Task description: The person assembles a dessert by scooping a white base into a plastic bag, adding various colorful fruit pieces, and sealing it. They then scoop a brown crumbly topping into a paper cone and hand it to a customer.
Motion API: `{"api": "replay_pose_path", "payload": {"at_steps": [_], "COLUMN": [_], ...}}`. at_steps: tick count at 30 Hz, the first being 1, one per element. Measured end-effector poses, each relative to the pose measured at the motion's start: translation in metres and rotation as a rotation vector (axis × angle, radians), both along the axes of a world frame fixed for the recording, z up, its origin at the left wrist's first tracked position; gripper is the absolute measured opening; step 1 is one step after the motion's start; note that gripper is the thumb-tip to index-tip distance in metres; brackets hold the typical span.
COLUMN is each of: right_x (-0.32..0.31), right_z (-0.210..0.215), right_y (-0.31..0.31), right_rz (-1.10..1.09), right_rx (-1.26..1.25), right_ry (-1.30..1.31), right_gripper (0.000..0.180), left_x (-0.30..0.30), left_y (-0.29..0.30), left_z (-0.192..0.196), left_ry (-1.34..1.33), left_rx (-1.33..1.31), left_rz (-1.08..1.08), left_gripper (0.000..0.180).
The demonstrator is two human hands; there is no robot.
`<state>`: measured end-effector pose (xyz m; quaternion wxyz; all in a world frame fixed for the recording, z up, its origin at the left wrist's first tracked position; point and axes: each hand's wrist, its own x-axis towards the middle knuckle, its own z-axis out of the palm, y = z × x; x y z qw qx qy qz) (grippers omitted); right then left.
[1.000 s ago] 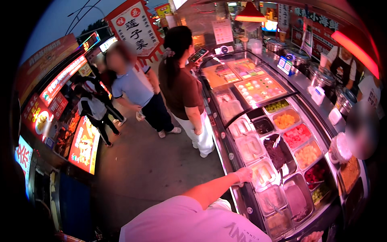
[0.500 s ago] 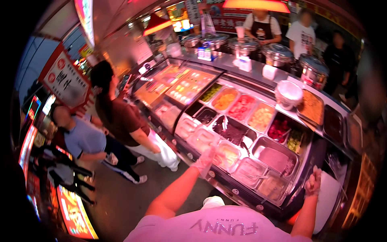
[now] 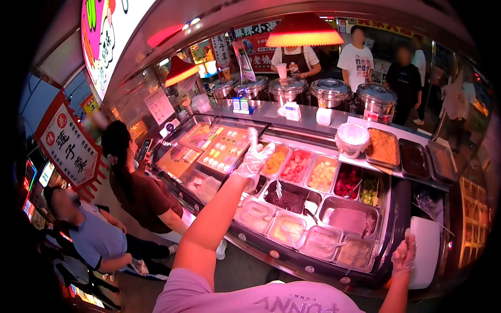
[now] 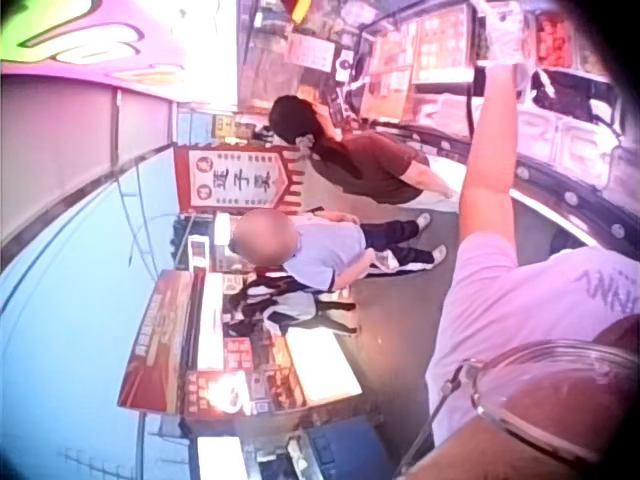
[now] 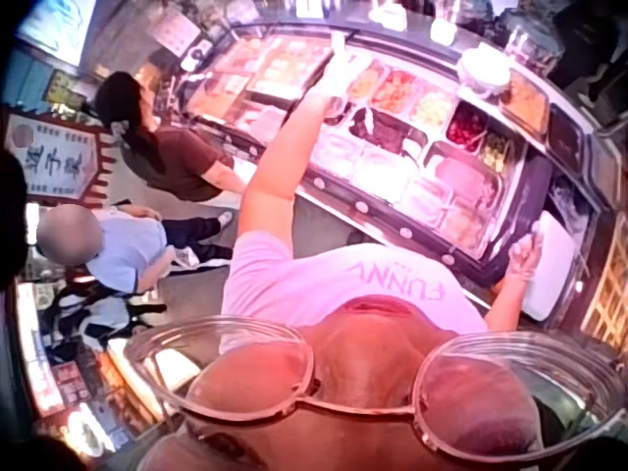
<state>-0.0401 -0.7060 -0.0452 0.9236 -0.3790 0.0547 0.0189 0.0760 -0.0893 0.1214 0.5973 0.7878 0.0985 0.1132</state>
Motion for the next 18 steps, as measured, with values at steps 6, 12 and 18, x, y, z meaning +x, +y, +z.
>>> {"api": "replay_pose_path", "payload": {"at_steps": [6,12,18], "right_x": [-0.023,-0.025,-0.036], "right_z": [0.0,0.013,0.041], "right_y": [0.023,0.091,0.132], "right_rz": [0.035,0.02,0.149], "right_rx": [0.106,0.126,0.163], "right_ry": [-0.196,-0.258,-0.268], "right_gripper": [0.042,0.046,0.046], "left_x": [0.069,0.075,0.064], "left_y": [0.058,0.087,0.172], "left_z": [0.003,0.059,0.072], "left_ry": [-0.083,0.323,0.144], "left_rx": [0.46,0.726,0.454], "left_rz": [0.287,0.415,0.814], "left_gripper": [0.12,0.125,0.12]}}
